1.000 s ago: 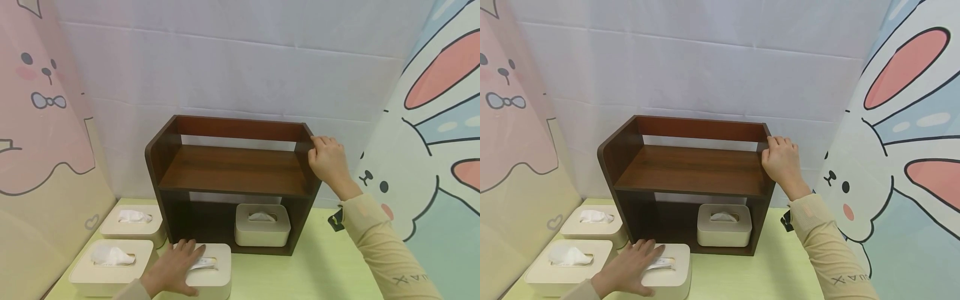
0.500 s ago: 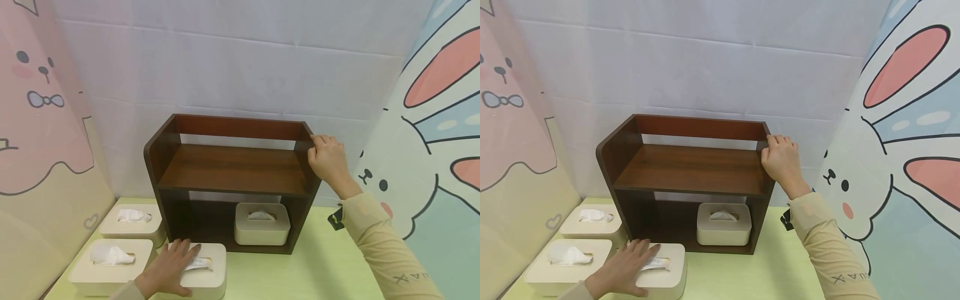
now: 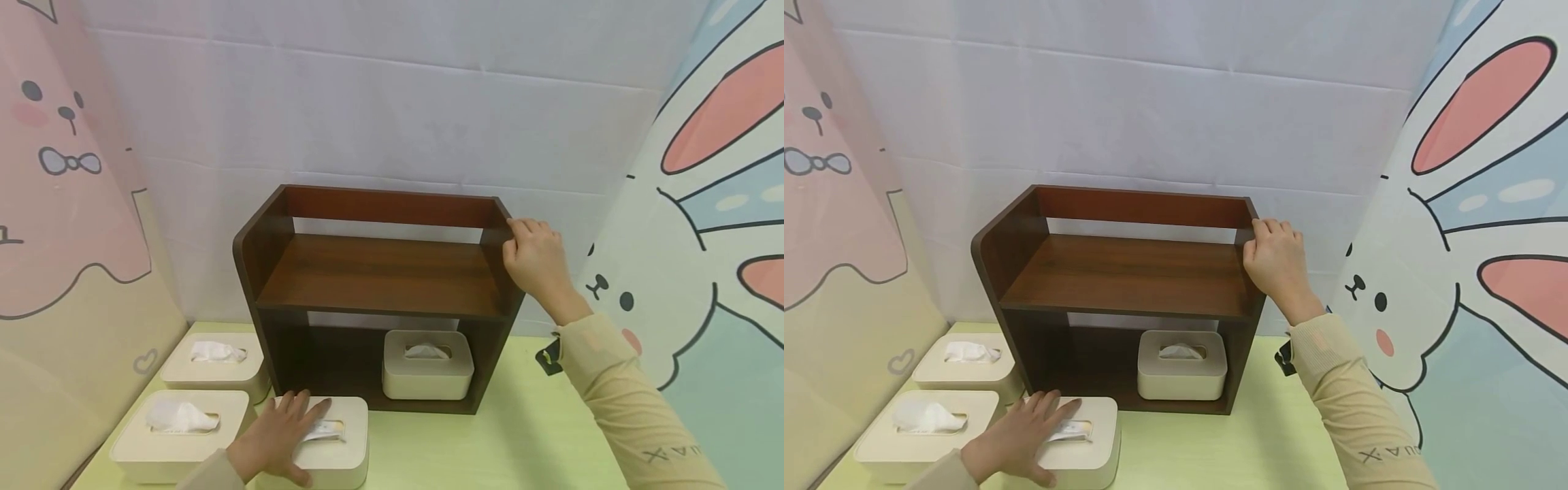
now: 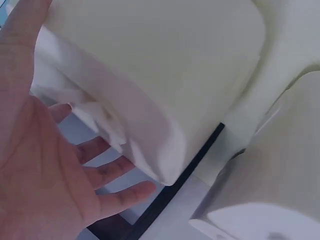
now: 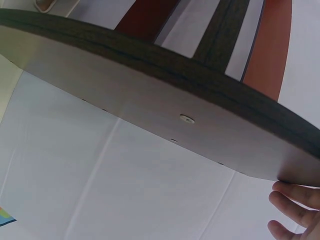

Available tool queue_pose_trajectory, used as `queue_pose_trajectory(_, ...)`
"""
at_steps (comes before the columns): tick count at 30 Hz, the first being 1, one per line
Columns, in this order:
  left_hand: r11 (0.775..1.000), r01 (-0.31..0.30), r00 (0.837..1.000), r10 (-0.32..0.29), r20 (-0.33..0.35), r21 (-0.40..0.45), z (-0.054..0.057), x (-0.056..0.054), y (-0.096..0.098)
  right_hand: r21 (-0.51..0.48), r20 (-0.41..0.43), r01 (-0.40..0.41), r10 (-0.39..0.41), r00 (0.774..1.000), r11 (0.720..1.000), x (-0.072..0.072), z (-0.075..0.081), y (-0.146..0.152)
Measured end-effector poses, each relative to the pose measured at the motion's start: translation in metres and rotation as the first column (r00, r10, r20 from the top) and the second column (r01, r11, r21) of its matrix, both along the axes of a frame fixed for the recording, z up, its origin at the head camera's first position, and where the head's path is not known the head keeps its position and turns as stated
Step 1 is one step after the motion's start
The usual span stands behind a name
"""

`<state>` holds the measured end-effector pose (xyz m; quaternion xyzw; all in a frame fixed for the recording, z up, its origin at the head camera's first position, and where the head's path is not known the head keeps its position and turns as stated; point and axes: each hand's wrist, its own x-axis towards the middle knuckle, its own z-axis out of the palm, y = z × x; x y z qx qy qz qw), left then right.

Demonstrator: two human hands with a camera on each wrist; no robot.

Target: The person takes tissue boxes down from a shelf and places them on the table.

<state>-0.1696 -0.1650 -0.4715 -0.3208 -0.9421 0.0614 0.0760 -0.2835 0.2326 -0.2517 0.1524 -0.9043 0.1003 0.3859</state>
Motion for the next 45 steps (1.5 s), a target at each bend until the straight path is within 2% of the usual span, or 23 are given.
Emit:
queue_pose_trajectory(3,1.000,-0.003,0.999,0.002,0.052,0.019,0.008,-0.002,0.004,0.001,0.003,0.004,-0.004,1.000,1.000,0.000,0.000,0.000)
queue_pose_trajectory(7,0.998,-0.029,0.983,0.017,0.185,0.062,0.019,-0.009,0.012,0.003,0.004,0.005,-0.005,1.000,1.000,0.000,0.000,0.000)
queue_pose_trajectory(9,0.997,-0.026,0.978,0.012,0.207,0.066,0.023,-0.013,0.018,0.002,0.006,0.005,-0.005,1.000,1.000,0.000,0.000,0.000)
queue_pose_trajectory(14,0.996,0.030,0.991,-0.041,0.128,0.080,0.030,-0.025,0.036,-0.001,0.010,0.010,-0.010,1.000,1.000,0.000,0.000,0.000)
queue_pose_trajectory(18,0.994,0.065,0.997,-0.069,0.041,0.091,0.029,-0.033,0.051,-0.001,0.017,0.011,-0.011,1.000,1.000,-0.001,-0.001,0.000)
queue_pose_trajectory(23,0.995,0.077,0.996,-0.073,-0.054,0.067,0.026,-0.044,0.067,-0.003,0.019,0.008,-0.008,1.000,1.000,-0.001,-0.001,0.001)
queue_pose_trajectory(30,0.993,0.048,0.997,-0.042,-0.058,0.110,0.026,-0.062,0.087,-0.007,0.012,0.008,-0.008,1.000,1.000,-0.001,-0.002,0.002)
queue_pose_trajectory(35,0.987,0.038,0.995,-0.024,-0.094,0.153,0.024,-0.076,0.096,-0.009,0.017,0.009,-0.009,1.000,1.000,-0.001,-0.002,0.001)
queue_pose_trajectory(38,0.984,0.028,0.996,-0.013,-0.084,0.178,0.024,-0.084,0.102,-0.007,0.010,0.010,-0.009,1.000,1.000,-0.001,-0.002,0.001)
queue_pose_trajectory(45,0.980,0.036,0.997,-0.021,-0.078,0.194,0.020,-0.100,0.118,-0.005,0.006,0.010,-0.010,1.000,1.000,-0.001,-0.002,0.002)
